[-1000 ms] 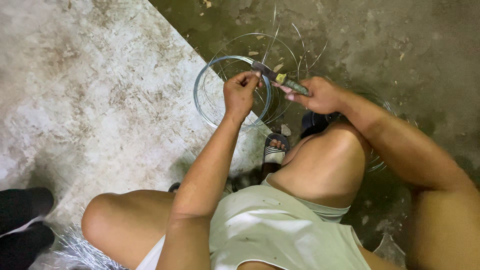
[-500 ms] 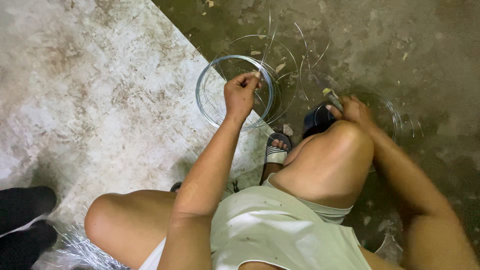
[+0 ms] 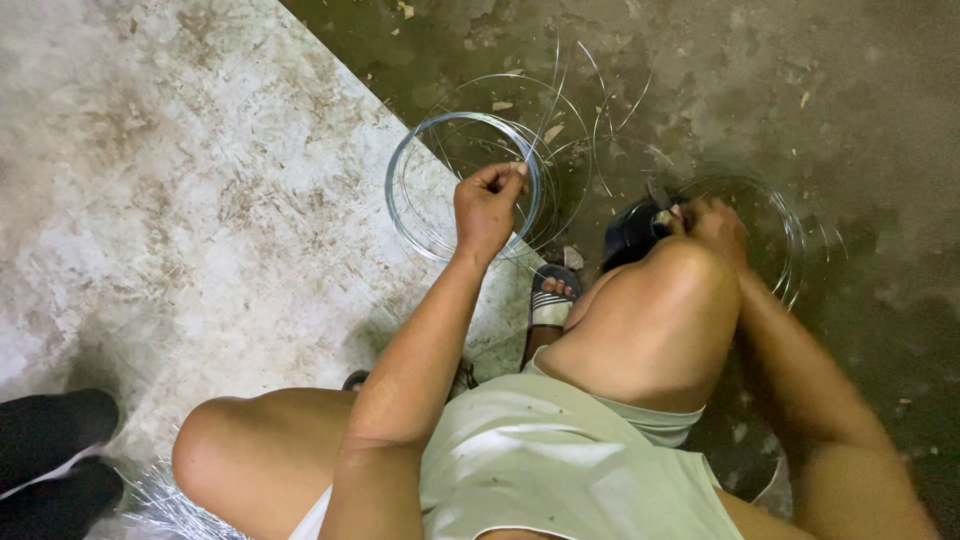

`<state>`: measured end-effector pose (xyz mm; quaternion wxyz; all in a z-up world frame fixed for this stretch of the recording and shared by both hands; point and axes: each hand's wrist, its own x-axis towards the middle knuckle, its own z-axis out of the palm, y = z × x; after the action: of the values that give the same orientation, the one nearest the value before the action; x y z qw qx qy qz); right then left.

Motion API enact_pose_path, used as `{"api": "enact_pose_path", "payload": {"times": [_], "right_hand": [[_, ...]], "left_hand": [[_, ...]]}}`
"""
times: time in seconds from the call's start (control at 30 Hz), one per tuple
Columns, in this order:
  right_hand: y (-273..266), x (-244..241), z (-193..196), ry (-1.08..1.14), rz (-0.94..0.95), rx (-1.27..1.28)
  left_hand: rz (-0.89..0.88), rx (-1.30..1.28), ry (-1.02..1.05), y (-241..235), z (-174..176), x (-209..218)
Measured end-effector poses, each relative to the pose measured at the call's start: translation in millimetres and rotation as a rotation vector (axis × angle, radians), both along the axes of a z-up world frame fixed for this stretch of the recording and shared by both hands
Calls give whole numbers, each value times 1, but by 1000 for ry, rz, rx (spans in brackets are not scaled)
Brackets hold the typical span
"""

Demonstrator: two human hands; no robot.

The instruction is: The person sits on the floor and repeatedly cuts a metal wire into short segments using pliers. They hold the wire with one hand and use the pliers with the other to snip off pieces, which fall onto the floor.

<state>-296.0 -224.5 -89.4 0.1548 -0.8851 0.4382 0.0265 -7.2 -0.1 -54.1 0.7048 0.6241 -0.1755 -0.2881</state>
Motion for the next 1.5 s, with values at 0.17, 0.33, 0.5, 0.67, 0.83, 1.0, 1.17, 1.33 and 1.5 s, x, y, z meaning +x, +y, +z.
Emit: {"api": "enact_pose_path", "payload": {"times": [0.17, 0.33, 0.5, 0.67, 0.83, 1.0, 1.17, 1.33, 1.5], "right_hand": [[-23, 91, 93, -531, -62, 1010], [28, 186, 125, -536, -20, 1194], [78, 219, 115, -735, 229, 850], [100, 211, 102, -686, 677, 216], [74, 232, 90, -729, 163, 1080], [67, 221, 89, -510, 316, 973], [77, 212, 94, -477, 640, 484], [50, 229, 86, -687, 291, 867], [-24, 202, 84, -339, 190, 625]], "left_hand": [[-14, -43, 6, -3, 6, -8], [6, -6, -4, 0, 18, -14], [34, 185, -126, 11, 22, -6], [14, 286, -187, 20, 11, 3], [23, -87, -30, 27, 4, 2], [-216, 181, -299, 36, 17, 4], [-130, 317, -479, 27, 11, -7], [61, -48, 27, 14, -7, 1], [129, 63, -38, 29, -3, 17]]}}
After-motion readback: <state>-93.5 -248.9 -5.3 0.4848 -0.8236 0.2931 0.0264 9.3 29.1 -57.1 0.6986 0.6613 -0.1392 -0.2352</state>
